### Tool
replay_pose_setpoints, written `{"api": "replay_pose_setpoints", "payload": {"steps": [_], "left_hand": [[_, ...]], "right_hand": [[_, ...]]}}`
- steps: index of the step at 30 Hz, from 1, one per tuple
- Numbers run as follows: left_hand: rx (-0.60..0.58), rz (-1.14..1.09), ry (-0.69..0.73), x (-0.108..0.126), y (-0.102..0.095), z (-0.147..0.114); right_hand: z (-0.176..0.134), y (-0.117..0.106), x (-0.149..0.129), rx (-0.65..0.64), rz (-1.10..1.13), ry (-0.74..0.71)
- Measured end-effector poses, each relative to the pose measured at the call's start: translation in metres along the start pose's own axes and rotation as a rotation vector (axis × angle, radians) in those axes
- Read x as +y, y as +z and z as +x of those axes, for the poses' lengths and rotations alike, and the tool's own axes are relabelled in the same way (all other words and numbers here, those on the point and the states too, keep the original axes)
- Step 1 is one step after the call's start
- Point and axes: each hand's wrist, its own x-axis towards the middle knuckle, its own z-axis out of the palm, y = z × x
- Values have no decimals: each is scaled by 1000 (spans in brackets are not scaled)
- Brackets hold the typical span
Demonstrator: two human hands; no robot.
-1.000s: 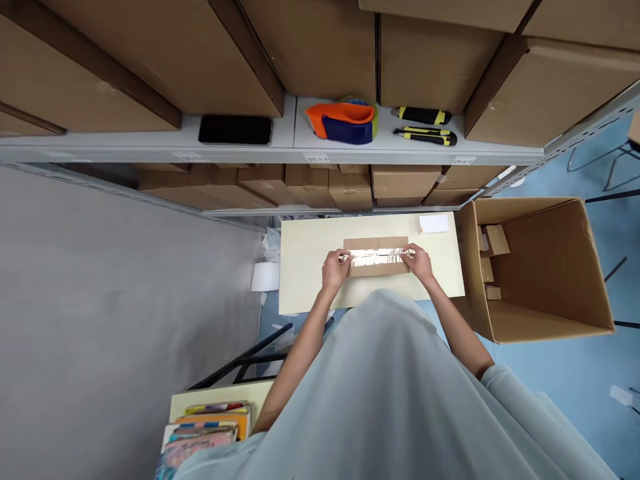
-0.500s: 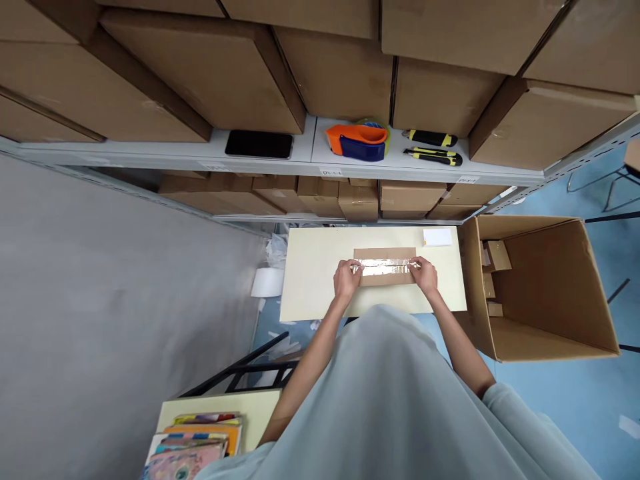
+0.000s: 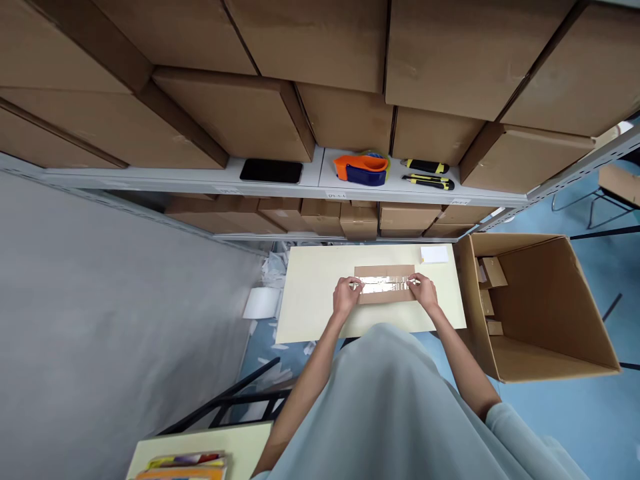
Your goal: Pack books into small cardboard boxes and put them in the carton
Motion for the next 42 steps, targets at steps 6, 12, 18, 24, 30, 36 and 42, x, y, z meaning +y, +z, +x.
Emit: {"api": "replay_pose_setpoints", "payload": {"steps": [6,12,18,24,30,36,42], "left_hand": [[7,-51,-11,-5,0,5],[-19,-99,-50,-10,-1,11],[-29,-102,-47,-14,0,15],[-31,-106,-49,-13,-1,14],[-32,-128,-56,-12,-1,13],[-21,-122,-45,-12,-1,12],[-23,-113,-45,-11,-1,12]], "right_hand": [[2,1,-2,-4,-19,37],[3,2,-3,-3,-61,48],[1,-1,-5,-29,-75,31],[-1,-3,-8,-24,-100,24],[-1,-3,-7,-15,-112,1],[1,-2,-6,-12,-115,-2],[2,-1,-3,-22,-115,-3]]}}
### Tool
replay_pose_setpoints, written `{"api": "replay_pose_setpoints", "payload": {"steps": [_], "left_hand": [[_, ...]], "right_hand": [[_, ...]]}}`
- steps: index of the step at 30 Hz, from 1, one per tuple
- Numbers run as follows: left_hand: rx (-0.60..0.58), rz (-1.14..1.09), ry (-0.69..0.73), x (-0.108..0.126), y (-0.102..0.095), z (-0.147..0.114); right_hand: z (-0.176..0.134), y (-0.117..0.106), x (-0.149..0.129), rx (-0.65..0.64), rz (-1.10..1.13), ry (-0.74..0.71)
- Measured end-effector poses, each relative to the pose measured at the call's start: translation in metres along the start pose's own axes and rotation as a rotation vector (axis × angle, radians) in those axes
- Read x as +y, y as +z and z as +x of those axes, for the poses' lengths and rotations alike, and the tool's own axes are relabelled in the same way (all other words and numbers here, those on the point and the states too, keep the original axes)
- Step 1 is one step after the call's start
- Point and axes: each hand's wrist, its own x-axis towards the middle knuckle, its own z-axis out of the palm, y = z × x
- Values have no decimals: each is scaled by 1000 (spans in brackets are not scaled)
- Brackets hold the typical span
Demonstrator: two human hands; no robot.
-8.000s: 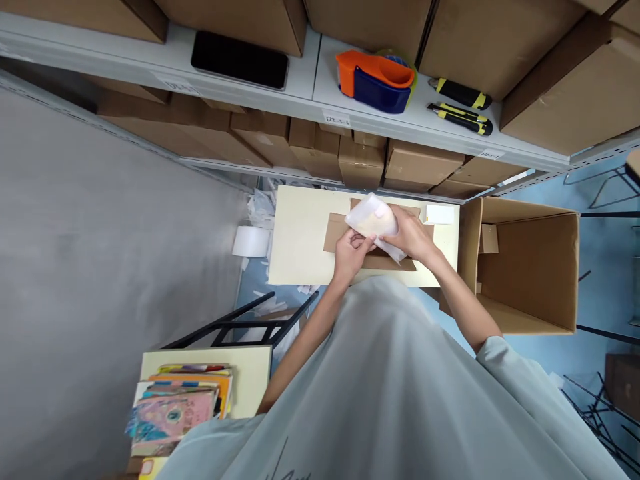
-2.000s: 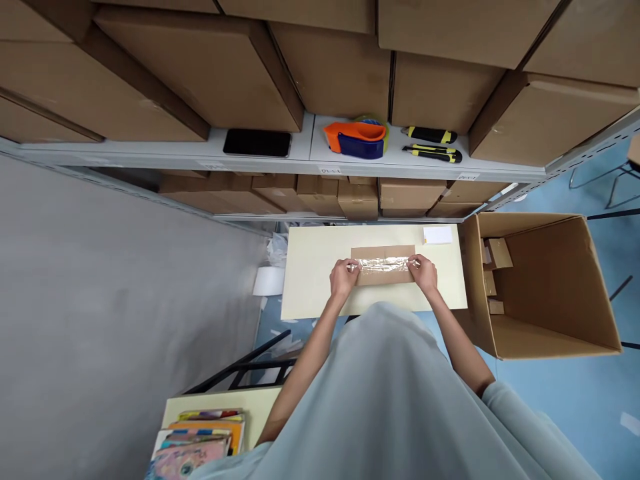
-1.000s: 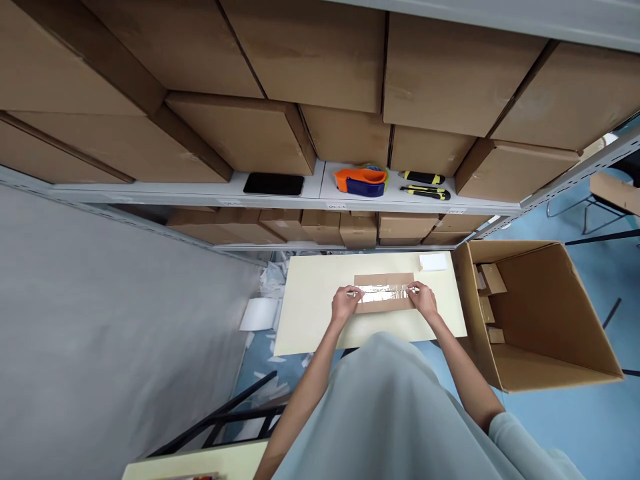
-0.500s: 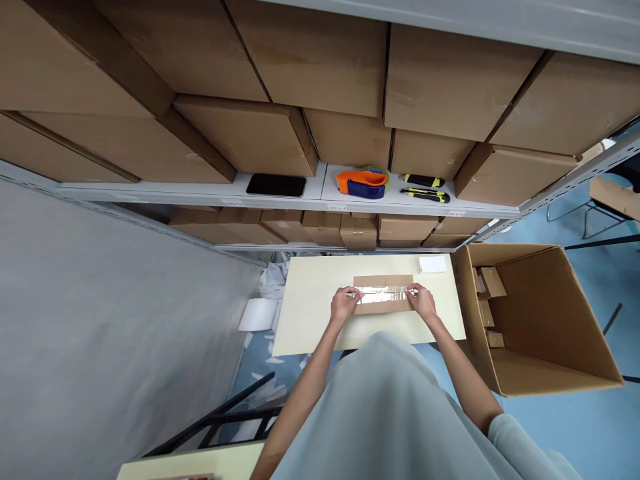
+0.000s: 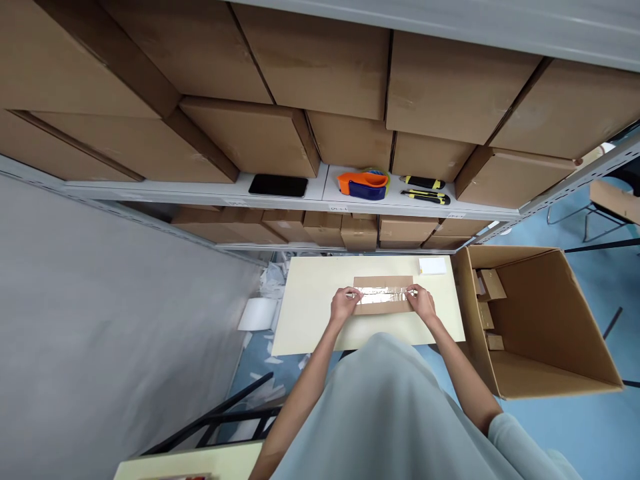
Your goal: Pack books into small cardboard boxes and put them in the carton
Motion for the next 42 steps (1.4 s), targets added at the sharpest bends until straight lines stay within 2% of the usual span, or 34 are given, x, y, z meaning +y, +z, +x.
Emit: {"api": "replay_pose_setpoints", "payload": {"steps": [24,33,36,39,42], "left_hand": [[-11,-28,10,9,-5,-5],[18,74,88,6,-1,-15],[38,108,164,1,0,-18],[97,163,330,-1,-4,-16],[126,202,487,12,-18,-4]], "right_hand": [[-7,-6,-8,-24,10,13],[-17,-6,-14,-17,-70,-25],[-22,-5,-21,-9,-178,-74],[-21,-6,-30,-4,-331,-121],[-10,-13,-47,77,-393,-230]]}}
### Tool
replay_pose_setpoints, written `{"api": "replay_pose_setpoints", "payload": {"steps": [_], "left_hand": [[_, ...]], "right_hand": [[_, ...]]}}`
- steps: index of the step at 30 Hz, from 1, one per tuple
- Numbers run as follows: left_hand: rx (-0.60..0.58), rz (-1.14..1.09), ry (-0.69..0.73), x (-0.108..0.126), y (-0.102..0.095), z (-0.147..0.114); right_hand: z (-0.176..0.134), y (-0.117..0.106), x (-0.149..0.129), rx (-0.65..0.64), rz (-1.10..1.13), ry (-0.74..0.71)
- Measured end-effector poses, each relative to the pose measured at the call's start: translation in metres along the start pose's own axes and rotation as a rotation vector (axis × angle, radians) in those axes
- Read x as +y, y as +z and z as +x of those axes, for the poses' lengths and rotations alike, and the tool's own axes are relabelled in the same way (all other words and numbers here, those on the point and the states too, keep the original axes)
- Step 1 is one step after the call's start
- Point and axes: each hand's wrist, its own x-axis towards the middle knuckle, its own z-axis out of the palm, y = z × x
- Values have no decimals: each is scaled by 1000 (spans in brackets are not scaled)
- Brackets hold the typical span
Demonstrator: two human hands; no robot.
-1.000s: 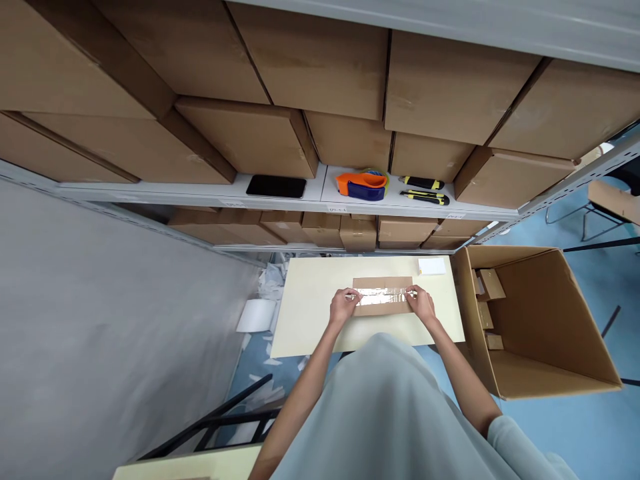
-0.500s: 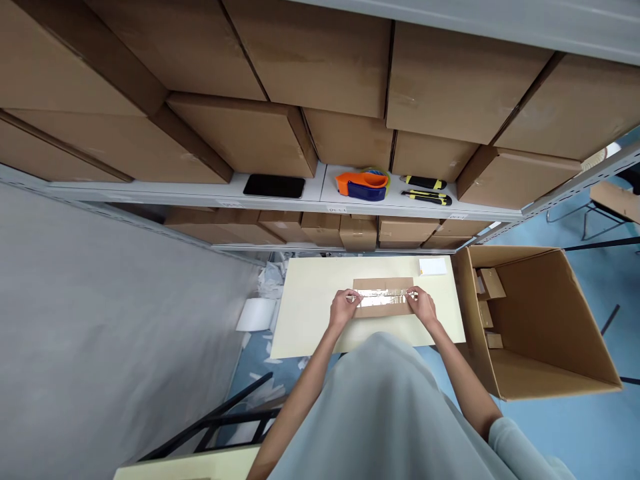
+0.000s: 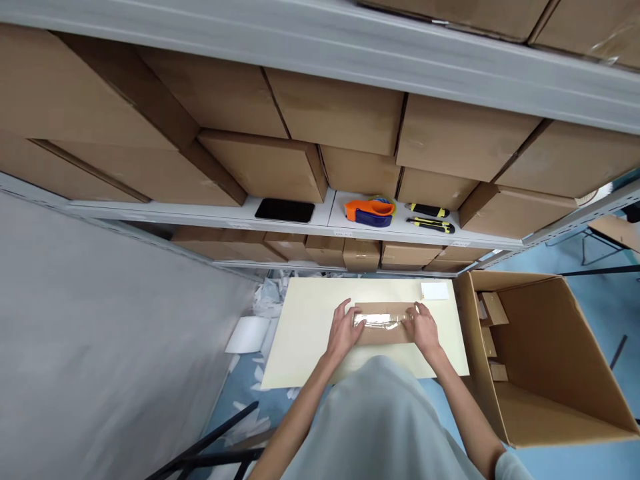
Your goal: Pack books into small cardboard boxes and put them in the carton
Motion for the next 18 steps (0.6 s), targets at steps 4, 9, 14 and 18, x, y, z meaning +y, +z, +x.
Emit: {"api": "replay_pose_setpoints", "payload": {"steps": [4,9,14,18], "left_hand": [[111,4,178,26,-36,58],[277,20,359,86,-87,158],[386,46,432,135,-111,219],[409,-10,375,140,-99,213]], "right_hand": [[42,-48,-27,271,40,-195],[120,-143,-96,460,96,-506],[188,-201,-164,350,-90,-483],[212,-202,-187,139,-193,-337]]}}
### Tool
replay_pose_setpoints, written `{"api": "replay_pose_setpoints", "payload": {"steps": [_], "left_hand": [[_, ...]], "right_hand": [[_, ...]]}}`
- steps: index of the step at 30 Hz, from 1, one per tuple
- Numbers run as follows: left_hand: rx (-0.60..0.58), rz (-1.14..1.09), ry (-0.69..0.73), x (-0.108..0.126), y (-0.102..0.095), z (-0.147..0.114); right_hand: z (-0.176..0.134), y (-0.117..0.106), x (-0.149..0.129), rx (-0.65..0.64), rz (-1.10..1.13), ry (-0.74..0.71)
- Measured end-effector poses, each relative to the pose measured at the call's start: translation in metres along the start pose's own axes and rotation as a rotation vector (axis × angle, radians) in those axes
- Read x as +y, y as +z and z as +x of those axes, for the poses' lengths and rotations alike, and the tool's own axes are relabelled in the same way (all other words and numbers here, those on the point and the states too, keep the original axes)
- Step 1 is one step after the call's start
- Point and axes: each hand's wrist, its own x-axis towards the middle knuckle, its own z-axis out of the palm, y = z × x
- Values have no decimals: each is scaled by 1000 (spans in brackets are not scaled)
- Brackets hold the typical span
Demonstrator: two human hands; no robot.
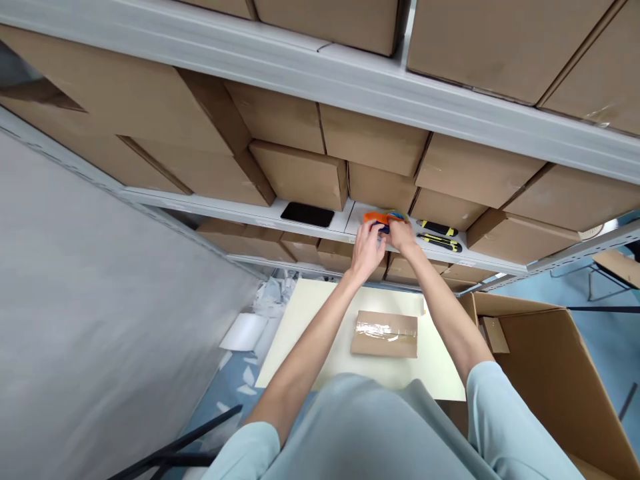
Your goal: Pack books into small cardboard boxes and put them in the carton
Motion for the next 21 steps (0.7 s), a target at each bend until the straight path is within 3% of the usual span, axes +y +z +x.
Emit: {"api": "replay_pose_setpoints", "payload": {"steps": [6,11,13,16,21], "left_hand": [[-8,-90,-115,11,4,-55],[-14,-109,-130,24,-19,-91],[-4,-139,-144,29,-34,-114],[3,-225,-235,35,-53,-161],[-18,-377,-518,38,-60,-245]], "right_hand": [[10,12,-7,-62,-54,102],[-4,8,-1,-16,-63,52],[-29,12,2,31,-27,3],[-91,30,7,31,85,-83],[-209,83,13,-272,272,-91]]}}
